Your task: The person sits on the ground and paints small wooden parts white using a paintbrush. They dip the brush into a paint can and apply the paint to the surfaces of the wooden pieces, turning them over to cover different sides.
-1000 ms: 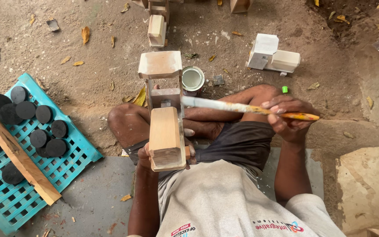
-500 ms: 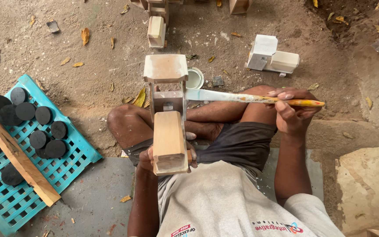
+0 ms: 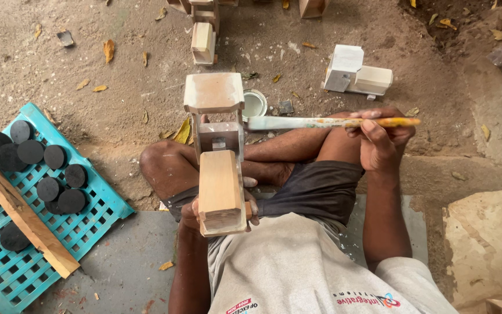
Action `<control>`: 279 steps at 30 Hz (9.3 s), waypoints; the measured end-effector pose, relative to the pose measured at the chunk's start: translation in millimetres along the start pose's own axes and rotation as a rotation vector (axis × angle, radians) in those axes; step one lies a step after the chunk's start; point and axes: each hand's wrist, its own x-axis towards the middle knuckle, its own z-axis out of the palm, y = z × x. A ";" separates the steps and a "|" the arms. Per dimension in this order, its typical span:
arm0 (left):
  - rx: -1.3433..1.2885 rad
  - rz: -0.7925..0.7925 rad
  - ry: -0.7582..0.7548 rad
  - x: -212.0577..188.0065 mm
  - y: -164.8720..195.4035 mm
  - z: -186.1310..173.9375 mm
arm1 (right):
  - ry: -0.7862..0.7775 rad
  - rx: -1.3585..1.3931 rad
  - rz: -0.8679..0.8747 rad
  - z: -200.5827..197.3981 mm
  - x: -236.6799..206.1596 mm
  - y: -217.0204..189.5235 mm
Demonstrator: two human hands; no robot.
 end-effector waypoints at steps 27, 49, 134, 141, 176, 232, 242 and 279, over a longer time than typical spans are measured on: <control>0.066 0.003 0.045 -1.7 -6.5 14.0 | -0.022 0.059 0.003 -6.5 -7.0 4.7; -0.074 -0.035 -0.004 -8.9 -18.0 5.3 | -0.090 -0.072 -0.059 -13.4 -19.4 4.4; -0.167 0.193 0.089 -26.1 -22.0 -9.7 | -0.227 -0.271 -0.167 32.4 -43.5 11.7; -0.154 0.185 0.092 -25.4 -23.0 -7.7 | -0.276 -0.415 -0.257 43.2 -22.4 9.7; -0.175 0.162 0.110 -28.6 -24.7 -11.9 | -0.336 -0.311 -0.280 16.9 -16.6 19.6; -0.118 0.140 0.110 -27.0 -29.4 -13.6 | -0.080 -0.338 -0.258 21.5 -36.9 13.4; -0.073 0.168 0.101 -25.0 -29.6 -11.7 | -0.117 -0.314 -0.282 23.2 -34.5 17.3; -0.104 0.158 0.147 -30.0 -28.4 -4.0 | -0.339 -0.403 -0.343 31.6 -33.9 -7.4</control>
